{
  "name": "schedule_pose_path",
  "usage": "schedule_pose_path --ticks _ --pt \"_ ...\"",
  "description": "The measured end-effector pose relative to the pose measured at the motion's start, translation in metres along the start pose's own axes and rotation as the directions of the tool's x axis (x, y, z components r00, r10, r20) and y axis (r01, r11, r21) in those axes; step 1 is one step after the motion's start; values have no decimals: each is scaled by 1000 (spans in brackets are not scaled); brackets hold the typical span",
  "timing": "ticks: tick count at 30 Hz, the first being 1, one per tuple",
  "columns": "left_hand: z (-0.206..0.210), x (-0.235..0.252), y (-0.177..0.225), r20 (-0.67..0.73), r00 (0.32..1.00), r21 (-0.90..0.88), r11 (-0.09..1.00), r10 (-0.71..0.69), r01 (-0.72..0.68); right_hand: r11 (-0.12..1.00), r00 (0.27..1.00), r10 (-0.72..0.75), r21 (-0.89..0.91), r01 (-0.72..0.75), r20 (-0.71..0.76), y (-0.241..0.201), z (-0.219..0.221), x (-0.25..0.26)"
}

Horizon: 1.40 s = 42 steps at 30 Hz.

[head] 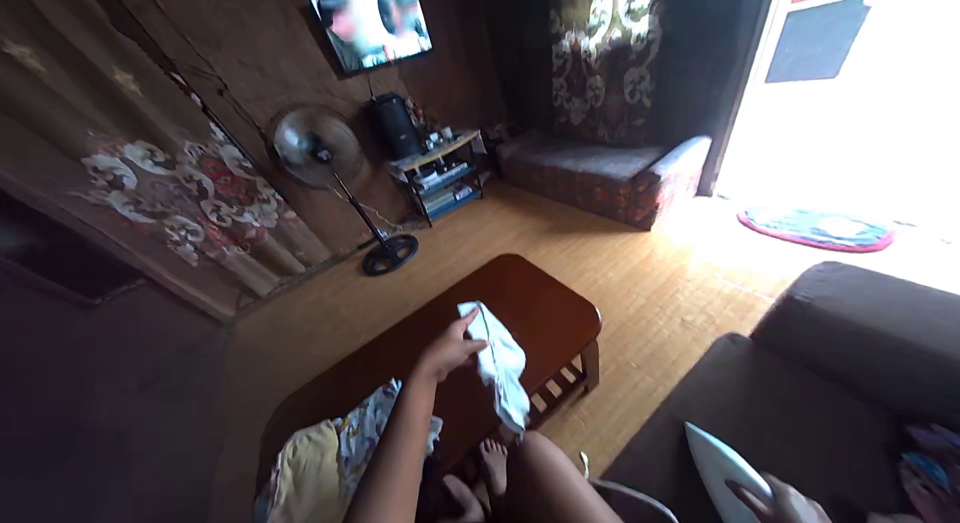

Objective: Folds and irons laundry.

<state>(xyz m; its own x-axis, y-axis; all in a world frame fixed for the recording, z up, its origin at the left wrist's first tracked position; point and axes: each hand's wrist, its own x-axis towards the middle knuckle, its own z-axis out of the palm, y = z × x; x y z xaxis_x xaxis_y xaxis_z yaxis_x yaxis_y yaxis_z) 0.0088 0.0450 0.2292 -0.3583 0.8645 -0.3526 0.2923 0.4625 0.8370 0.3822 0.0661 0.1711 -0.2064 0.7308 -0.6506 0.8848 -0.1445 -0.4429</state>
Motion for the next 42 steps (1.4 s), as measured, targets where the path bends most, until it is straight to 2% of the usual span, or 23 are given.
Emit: schedule_pose_path --ticks 1,3,4,5,7,10,13,17,19,21,24,26,28,31,34,36,38,40,42 --pt "6 4 4 -5 1000 28 1000 -1 1 999 998 42 28 -41 -46 19 4 15" --pt "20 20 12 -16 1000 69 998 4 -3 996 975 -84 3 86 -206 107 37 94" --pt "28 30 15 -9 1000 75 997 14 -14 995 968 -103 -11 104 -229 139 49 125" --pt "35 40 18 0 999 66 997 43 -43 997 975 -75 -18 73 -211 152 53 142" --pt "46 58 25 4 993 34 992 118 -118 999 984 -9 -34 3 -175 152 52 147" --pt "51 78 37 -58 963 -39 963 263 -266 998 984 18 -49 -27 -177 144 50 143" --pt "48 99 24 -143 910 -105 909 388 -404 998 982 32 -46 -42 -187 143 49 142" --pt "51 136 -57 -269 866 -122 877 421 -464 997 984 47 -55 -57 -172 140 47 140" --pt "57 143 -111 -299 899 -161 912 320 -378 997 984 43 -63 -55 -170 138 46 140" --pt "66 134 -163 -307 944 -221 956 120 -193 995 984 56 -74 -69 -167 136 44 138" --pt "67 107 -230 -289 952 -251 968 -102 28 993 982 71 -79 -86 -175 134 44 138" --pt "61 94 -258 -305 940 -269 961 -153 69 993 982 70 -82 -85 -174 133 45 138" --pt "52 85 -269 -327 934 -306 951 -140 36 993 983 67 -88 -83 -172 132 44 139" --pt "27 69 -252 -307 952 -230 972 -18 -55 994 984 61 -82 -75 -165 133 44 139" --pt "-5 31 -180 -122 982 -92 983 146 -157 996 987 51 -68 -62 -155 134 43 139" --pt "-26 4 -130 34 984 68 982 174 -176 993 989 67 -86 -79 -133 136 42 141" --pt "-43 -19 -95 122 980 203 963 155 -177 983 988 80 -152 -100 -129 133 36 138" --pt "-59 -39 -69 187 970 276 940 154 -203 991 971 -31 -132 0 -236 117 28 125" --pt "-68 -60 -49 267 952 286 931 152 -229 978 908 -209 -85 191 -363 87 22 111"
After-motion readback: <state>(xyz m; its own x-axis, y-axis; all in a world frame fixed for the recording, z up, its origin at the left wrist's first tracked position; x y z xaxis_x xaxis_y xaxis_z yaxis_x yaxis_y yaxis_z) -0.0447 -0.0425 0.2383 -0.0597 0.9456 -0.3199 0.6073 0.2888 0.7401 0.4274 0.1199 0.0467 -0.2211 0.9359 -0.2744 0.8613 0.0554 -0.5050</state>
